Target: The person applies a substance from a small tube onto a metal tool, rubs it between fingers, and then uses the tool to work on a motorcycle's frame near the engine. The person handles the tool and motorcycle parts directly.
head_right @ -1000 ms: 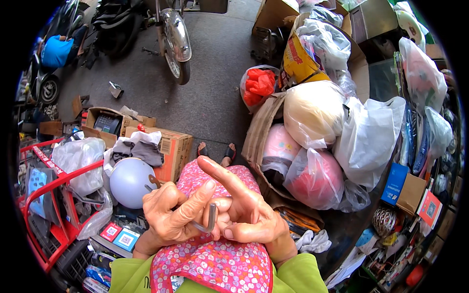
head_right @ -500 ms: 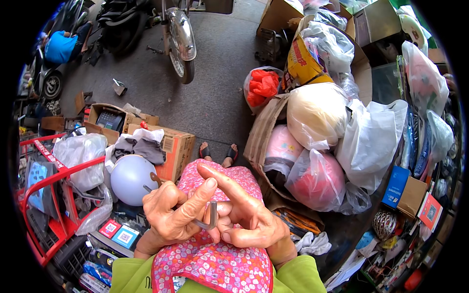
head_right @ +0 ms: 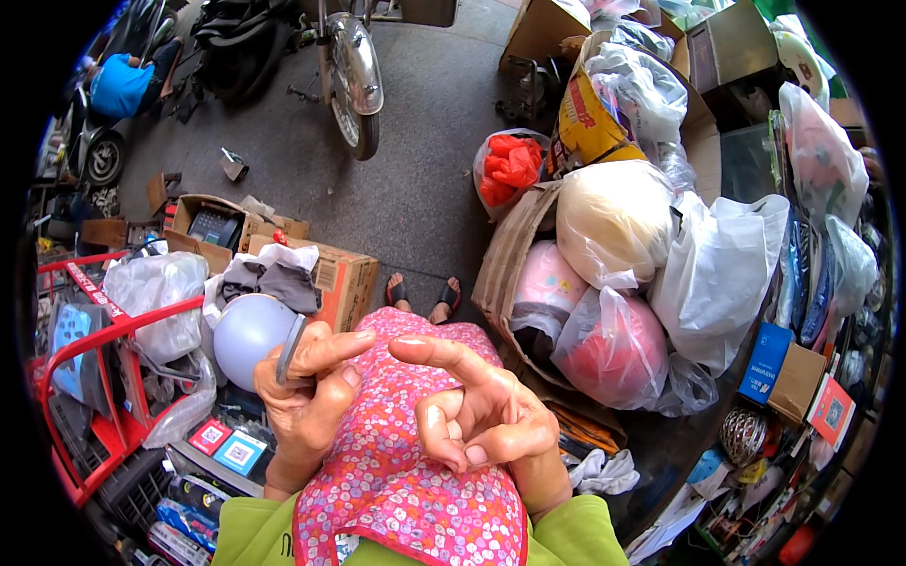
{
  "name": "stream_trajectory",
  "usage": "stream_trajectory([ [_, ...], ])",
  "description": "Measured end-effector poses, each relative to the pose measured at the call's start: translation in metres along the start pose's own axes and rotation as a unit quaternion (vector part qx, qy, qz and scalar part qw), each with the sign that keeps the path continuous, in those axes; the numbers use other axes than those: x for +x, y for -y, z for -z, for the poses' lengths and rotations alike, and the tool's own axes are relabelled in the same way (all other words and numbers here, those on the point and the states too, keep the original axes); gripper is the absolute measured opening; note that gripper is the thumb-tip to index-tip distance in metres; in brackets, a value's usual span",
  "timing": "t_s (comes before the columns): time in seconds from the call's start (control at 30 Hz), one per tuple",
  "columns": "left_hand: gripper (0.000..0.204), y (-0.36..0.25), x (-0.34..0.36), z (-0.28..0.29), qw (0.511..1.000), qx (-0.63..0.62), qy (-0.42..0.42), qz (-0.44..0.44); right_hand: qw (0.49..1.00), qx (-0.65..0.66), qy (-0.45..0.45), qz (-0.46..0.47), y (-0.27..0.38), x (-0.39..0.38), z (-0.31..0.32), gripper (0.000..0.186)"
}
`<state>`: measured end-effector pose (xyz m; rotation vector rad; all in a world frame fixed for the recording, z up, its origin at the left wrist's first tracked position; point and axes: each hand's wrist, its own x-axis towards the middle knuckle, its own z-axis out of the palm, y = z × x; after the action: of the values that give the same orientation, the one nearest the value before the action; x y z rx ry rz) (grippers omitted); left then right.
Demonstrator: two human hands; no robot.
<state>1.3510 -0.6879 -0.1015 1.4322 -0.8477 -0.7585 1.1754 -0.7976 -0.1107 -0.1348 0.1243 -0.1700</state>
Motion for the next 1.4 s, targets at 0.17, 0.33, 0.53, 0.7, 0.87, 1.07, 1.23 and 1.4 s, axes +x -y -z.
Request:
stream_trajectory([
  [0.17, 0.041, -0.002, -0.004, -0.003, 0.992, -0.081, 0.019, 0.092, 1.000, -0.022, -0.010, 0.000, -0.002, -0.001, -0.001, 0.098],
  [0.33, 0.044, 0.003, 0.000, -0.009, 0.999, -0.021, 0.005, 0.024, 0.999, -0.018, -0.038, -0.012, 0.000, -0.003, -0.003, 0.098],
  [0.53, 0.049, 0.012, -0.002, -0.007, 0.996, 0.051, -0.008, -0.069, 0.999, 0.026, 0.015, -0.026, 0.002, -0.005, 0.004, 0.097],
  [0.7, 0.047, 0.011, -0.005, -0.005, 0.998, 0.043, -0.014, -0.033, 0.999, 0.038, 0.035, 0.002, 0.002, -0.002, 0.010, 0.095],
  [0.87, 0.043, 0.006, -0.004, -0.008, 0.996, -0.051, 0.007, 0.069, 0.998, 0.032, 0.053, -0.011, 0.002, -0.004, 0.014, 0.092],
  [1.07, 0.043, 0.006, -0.008, -0.007, 0.988, -0.105, 0.025, 0.113, 0.999, 0.035, 0.025, 0.002, 0.002, -0.002, 0.009, 0.089],
  [1.23, 0.043, 0.005, -0.008, -0.009, 0.981, -0.137, 0.012, 0.134, 1.000, 0.025, 0.011, -0.012, 0.000, -0.003, 0.011, 0.088],
  [1.4, 0.044, 0.007, -0.008, -0.007, 0.992, -0.084, 0.018, 0.088, 0.998, 0.060, 0.004, -0.008, -0.002, 0.000, 0.007, 0.088],
])
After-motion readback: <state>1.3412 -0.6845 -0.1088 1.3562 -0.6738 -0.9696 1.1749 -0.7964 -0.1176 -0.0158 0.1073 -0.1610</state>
